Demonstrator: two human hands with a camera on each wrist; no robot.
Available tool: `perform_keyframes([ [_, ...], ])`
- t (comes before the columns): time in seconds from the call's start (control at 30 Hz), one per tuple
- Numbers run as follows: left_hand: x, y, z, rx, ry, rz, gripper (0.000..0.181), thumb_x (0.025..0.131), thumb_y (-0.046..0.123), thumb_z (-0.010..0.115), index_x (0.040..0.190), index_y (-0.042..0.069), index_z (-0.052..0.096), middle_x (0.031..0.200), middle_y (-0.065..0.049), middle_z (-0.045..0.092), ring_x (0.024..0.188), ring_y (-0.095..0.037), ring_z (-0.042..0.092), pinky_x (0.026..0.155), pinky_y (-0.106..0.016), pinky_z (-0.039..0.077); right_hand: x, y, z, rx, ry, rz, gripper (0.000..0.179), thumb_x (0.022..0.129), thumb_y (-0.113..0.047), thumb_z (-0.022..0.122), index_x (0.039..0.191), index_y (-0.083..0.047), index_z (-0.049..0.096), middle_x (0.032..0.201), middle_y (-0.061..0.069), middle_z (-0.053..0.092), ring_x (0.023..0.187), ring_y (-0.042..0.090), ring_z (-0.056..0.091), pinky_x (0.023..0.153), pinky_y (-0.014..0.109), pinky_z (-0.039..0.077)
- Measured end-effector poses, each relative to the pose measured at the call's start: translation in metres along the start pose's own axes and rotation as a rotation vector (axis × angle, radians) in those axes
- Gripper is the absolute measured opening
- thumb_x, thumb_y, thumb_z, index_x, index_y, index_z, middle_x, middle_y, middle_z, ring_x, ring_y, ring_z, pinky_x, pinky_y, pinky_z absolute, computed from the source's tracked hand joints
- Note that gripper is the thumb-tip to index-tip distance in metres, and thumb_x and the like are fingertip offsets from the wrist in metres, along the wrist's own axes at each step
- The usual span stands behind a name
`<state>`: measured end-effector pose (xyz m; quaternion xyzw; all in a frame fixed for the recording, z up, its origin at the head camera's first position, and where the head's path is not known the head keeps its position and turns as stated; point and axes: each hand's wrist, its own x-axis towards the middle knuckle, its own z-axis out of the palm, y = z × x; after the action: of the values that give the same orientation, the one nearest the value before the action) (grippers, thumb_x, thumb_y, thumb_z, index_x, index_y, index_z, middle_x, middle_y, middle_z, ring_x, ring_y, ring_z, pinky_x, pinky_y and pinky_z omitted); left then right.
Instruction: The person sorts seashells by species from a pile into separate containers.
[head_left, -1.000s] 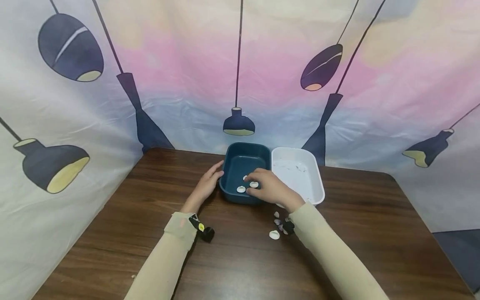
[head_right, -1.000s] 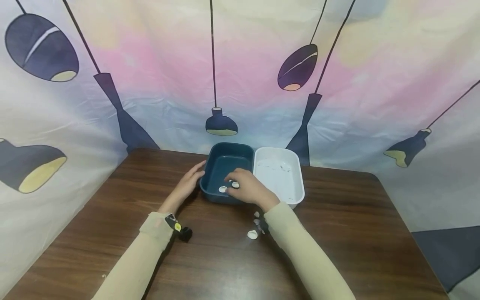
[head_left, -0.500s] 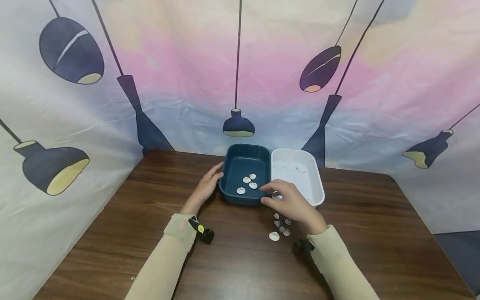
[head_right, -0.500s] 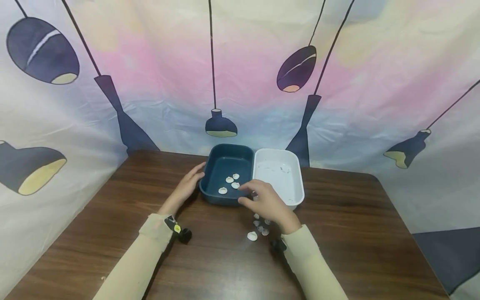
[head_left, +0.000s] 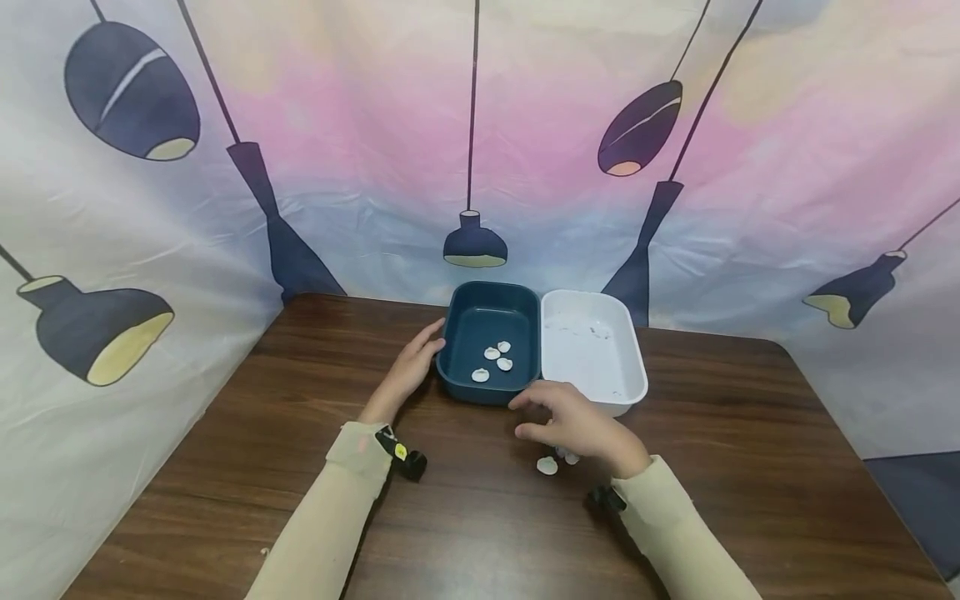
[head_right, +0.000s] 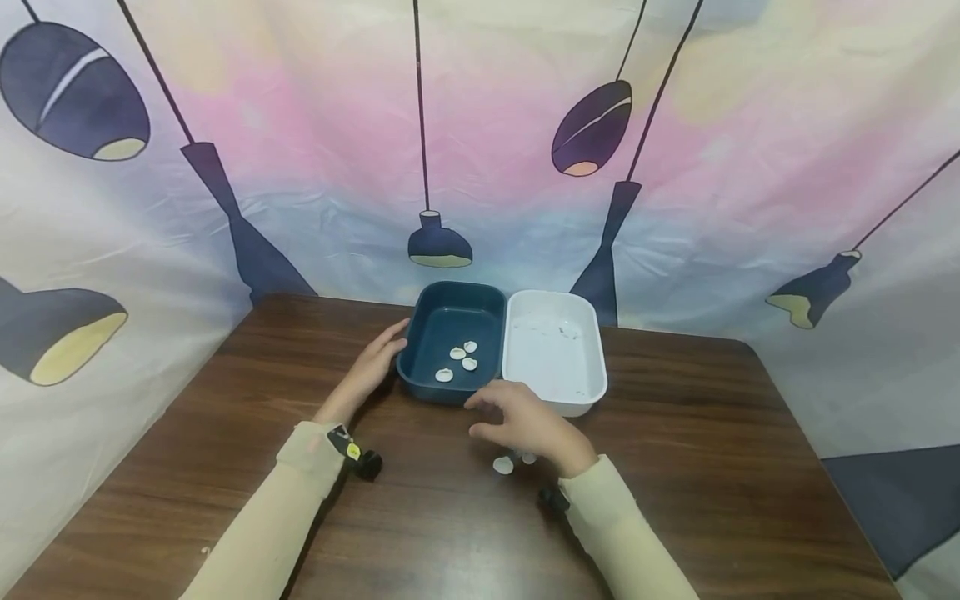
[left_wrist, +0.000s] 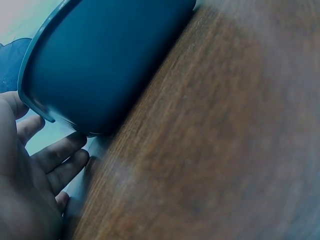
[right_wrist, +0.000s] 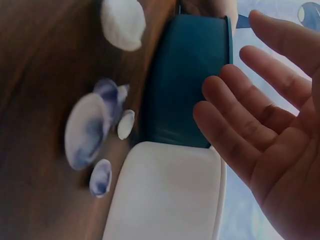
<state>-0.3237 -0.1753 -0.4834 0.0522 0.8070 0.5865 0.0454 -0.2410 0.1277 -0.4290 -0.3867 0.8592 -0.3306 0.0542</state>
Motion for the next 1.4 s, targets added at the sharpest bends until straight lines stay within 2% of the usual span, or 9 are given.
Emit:
perform_keyframes([
  [0.27, 0.002, -0.001, 0.001, 0.003, -0.004, 0.000, 0.057, 0.113, 0.035, 0.040, 0.168, 0.022, 0.031, 0.174, -0.010, 0.024, 0.158, -0.036, 0.025, 0.124, -0.061, 0.023, -0.009, -0.007, 0.007, 0.007, -0.165, 0.061, 0.032, 0.088, -0.016, 0.087, 0.118, -0.009, 0.078, 0.108, 0.003, 0.072, 0.084, 0.012, 0.062, 0.074, 0.027, 0.055],
  [0.53, 0.000, -0.002, 0.000, -0.002, 0.010, -0.006, 0.057, 0.113, 0.035, 0.041, 0.168, 0.022, 0.033, 0.174, -0.010, 0.025, 0.159, -0.034, 0.023, 0.125, -0.060, 0.022, -0.012, -0.009, 0.012, 0.003, -0.260, 0.107, 0.033, 0.082, -0.014, 0.090, 0.113, -0.010, 0.078, 0.102, -0.001, 0.072, 0.088, 0.010, 0.062, 0.080, 0.027, 0.055],
  [0.67, -0.001, -0.002, -0.001, 0.001, 0.009, -0.001, 0.056, 0.114, 0.035, 0.041, 0.168, 0.022, 0.033, 0.174, -0.011, 0.024, 0.159, -0.035, 0.023, 0.125, -0.060, 0.022, -0.012, -0.011, 0.014, -0.009, -0.270, 0.081, 0.031, 0.082, -0.012, 0.090, 0.111, -0.010, 0.078, 0.099, -0.002, 0.070, 0.087, 0.010, 0.061, 0.079, 0.027, 0.054],
  [0.9, 0.000, 0.000, 0.000, 0.010, 0.012, 0.000, 0.057, 0.113, 0.036, 0.041, 0.168, 0.022, 0.033, 0.174, -0.010, 0.025, 0.159, -0.035, 0.024, 0.125, -0.060, 0.023, -0.011, -0.011, 0.019, -0.023, -0.287, 0.090, 0.029, 0.082, -0.010, 0.089, 0.110, -0.011, 0.079, 0.097, -0.005, 0.070, 0.088, 0.009, 0.061, 0.079, 0.026, 0.054],
  [1.17, 0.000, 0.000, 0.000, 0.002, 0.014, -0.007, 0.057, 0.113, 0.035, 0.042, 0.168, 0.022, 0.033, 0.174, -0.011, 0.025, 0.159, -0.035, 0.024, 0.125, -0.060, 0.022, -0.009, -0.010, 0.025, -0.068, -0.302, 0.085, 0.022, 0.081, -0.008, 0.090, 0.098, -0.014, 0.079, 0.085, -0.012, 0.065, 0.079, 0.004, 0.057, 0.075, 0.025, 0.050],
  [1.33, 0.000, 0.001, 0.000, 0.001, 0.013, -0.008, 0.057, 0.113, 0.036, 0.042, 0.168, 0.023, 0.033, 0.174, -0.011, 0.025, 0.158, -0.035, 0.024, 0.125, -0.060, 0.022, -0.011, -0.008, 0.014, -0.026, -0.252, 0.063, 0.022, 0.082, -0.003, 0.087, 0.101, -0.011, 0.079, 0.087, -0.006, 0.069, 0.080, 0.007, 0.060, 0.073, 0.025, 0.053],
  [1.4, 0.001, 0.000, 0.000, 0.001, 0.013, -0.007, 0.057, 0.113, 0.036, 0.042, 0.168, 0.023, 0.033, 0.174, -0.011, 0.025, 0.159, -0.035, 0.023, 0.125, -0.061, 0.021, -0.013, -0.007, 0.007, -0.029, -0.221, 0.078, 0.023, 0.082, -0.001, 0.086, 0.102, -0.010, 0.078, 0.088, -0.003, 0.069, 0.080, 0.009, 0.060, 0.072, 0.026, 0.053],
])
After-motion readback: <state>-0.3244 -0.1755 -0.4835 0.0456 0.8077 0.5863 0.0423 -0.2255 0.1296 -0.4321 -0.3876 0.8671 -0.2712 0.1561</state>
